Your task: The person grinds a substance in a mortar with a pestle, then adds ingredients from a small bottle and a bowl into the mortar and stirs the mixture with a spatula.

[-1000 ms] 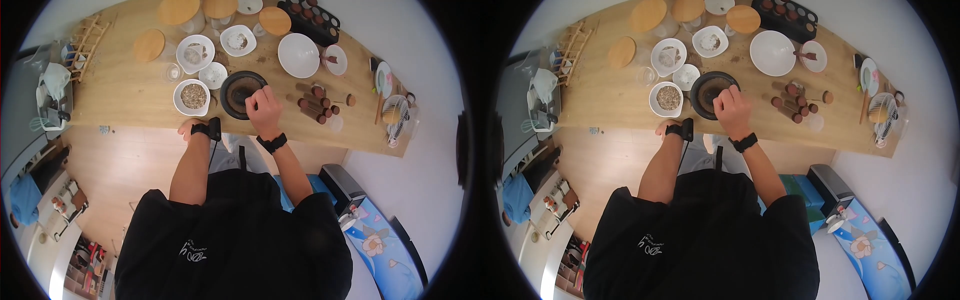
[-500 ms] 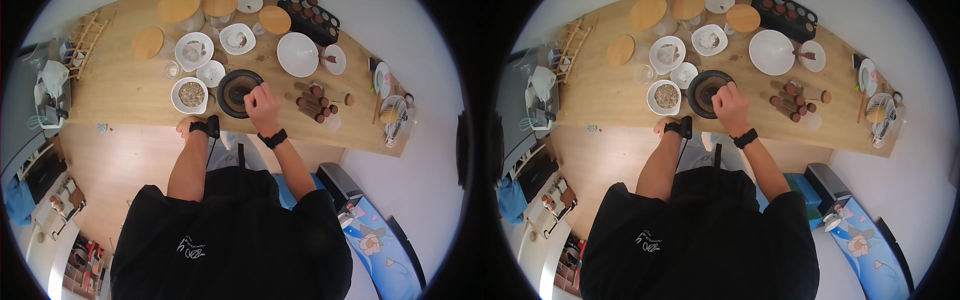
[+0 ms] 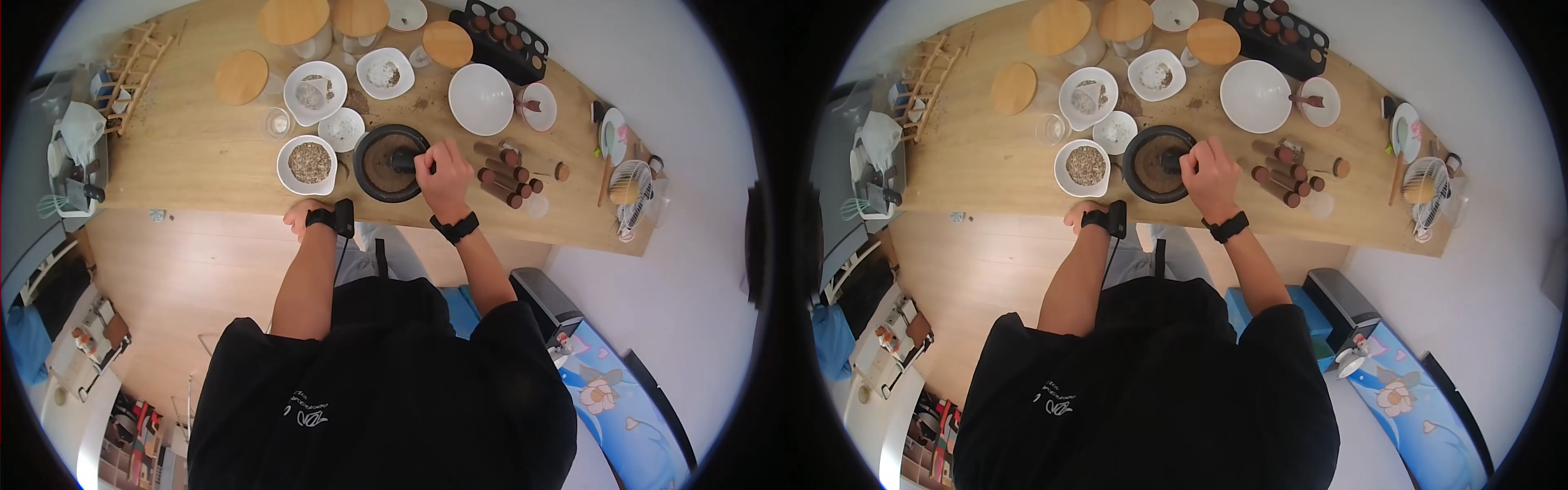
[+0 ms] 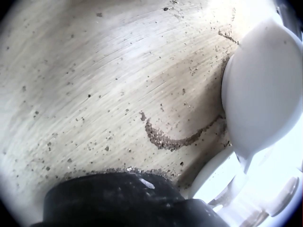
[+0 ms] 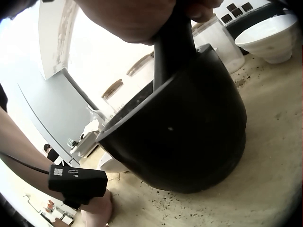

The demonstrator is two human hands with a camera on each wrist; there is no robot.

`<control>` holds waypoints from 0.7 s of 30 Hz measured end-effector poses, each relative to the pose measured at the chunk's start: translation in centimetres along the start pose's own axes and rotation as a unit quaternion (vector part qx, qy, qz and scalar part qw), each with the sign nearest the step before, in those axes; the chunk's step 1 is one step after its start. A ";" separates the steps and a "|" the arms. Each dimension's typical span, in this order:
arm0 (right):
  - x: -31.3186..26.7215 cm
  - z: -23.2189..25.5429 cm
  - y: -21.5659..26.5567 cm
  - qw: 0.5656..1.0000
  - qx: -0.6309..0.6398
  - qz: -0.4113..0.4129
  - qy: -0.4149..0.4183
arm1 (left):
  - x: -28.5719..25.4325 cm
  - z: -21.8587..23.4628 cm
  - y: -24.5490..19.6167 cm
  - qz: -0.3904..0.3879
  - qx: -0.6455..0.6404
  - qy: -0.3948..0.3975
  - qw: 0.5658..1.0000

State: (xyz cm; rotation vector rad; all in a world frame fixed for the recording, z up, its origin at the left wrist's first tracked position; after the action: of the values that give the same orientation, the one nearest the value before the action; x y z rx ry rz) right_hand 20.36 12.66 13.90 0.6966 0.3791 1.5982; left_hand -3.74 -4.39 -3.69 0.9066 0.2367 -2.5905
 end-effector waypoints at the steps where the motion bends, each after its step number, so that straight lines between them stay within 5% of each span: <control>1: 0.1 -0.1 0.0 1.000 -0.002 -0.002 0.008 | -0.4 0.3 -0.1 0.007 -0.008 0.000 1.000; 8: -0.3 0.0 0.6 1.000 -0.007 -0.004 -0.018 | -2.3 1.9 -0.5 0.056 -0.092 0.004 0.994; 17: -2.3 -1.6 1.2 0.990 0.029 -0.082 -0.114 | -2.1 1.2 -1.0 0.015 -0.011 0.021 1.000; 21: -2.2 -1.4 0.5 0.995 0.024 -0.083 -0.043 | -1.5 0.3 0.2 0.092 -0.171 -0.002 0.981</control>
State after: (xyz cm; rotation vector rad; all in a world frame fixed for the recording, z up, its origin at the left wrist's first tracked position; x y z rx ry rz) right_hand 19.14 10.64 12.73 0.7499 0.4022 1.4019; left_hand -2.72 -4.19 -2.56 0.7578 0.5498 -2.2868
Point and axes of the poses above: each hand's wrist, its own x-axis towards the middle knuckle, its own z-axis out of the back of the hand, y = z × x, the point moved 6 cm from there along x, towards the middle knuckle, and after that the axes turned 11 degrees about -z, right-handed, at the moved point
